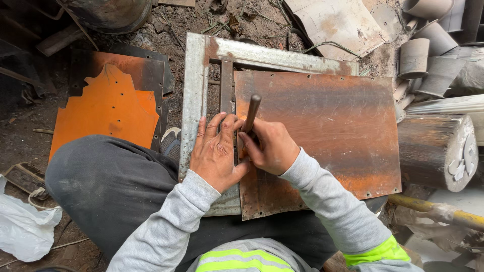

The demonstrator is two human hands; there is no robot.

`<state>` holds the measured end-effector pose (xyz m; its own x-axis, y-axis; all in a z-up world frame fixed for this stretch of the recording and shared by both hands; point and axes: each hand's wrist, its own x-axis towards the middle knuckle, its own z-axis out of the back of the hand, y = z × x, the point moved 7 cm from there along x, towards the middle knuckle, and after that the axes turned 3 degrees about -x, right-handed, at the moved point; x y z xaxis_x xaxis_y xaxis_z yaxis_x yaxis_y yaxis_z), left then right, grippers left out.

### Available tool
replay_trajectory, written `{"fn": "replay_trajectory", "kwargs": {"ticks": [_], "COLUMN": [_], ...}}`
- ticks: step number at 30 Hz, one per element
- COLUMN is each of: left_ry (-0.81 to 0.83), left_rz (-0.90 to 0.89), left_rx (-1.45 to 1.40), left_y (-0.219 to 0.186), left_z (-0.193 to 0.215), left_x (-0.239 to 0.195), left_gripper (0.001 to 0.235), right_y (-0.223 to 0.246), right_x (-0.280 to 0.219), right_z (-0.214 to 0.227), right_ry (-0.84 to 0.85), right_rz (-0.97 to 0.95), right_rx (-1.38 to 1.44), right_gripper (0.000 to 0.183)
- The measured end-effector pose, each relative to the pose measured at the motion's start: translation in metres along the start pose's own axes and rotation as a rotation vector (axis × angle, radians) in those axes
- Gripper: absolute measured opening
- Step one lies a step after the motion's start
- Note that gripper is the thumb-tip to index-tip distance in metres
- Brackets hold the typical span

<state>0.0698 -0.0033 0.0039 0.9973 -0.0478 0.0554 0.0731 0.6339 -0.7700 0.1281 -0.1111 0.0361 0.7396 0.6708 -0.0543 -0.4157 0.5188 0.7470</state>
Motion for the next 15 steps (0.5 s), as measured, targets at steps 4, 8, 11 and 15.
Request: {"fn": "replay_trajectory", "kwargs": {"ticks": [4, 8, 11, 15], "left_ry": [-0.006, -0.014, -0.009, 0.003], "left_rz": [0.005, 0.006, 0.015, 0.011], "left_rx": [-0.003, 0.014, 0.015, 0.004], "left_y": [0.000, -0.001, -0.002, -0.002], "left_z": [0.001, 0.001, 0.002, 0.002], "left_x": [0.000, 0.000, 0.001, 0.001], "left_gripper": [0.093, 0.094, 0.096, 0.097], "right_y": [0.010, 0.011, 0.014, 0.019], "right_x": [-0.001, 0.004, 0.004, -0.006], "right_z": [-0.002, 0.003, 0.003, 0.002], "right_ry": [-0.034, -0.102, -0.158, -0.173], "right_rz": [0.083, 0.207, 0.313, 0.384], "right_rx": [-0.039, -0.115, -0.183, -0.228], "right_gripper": [0.024, 0.023, 0.022, 0.027]}}
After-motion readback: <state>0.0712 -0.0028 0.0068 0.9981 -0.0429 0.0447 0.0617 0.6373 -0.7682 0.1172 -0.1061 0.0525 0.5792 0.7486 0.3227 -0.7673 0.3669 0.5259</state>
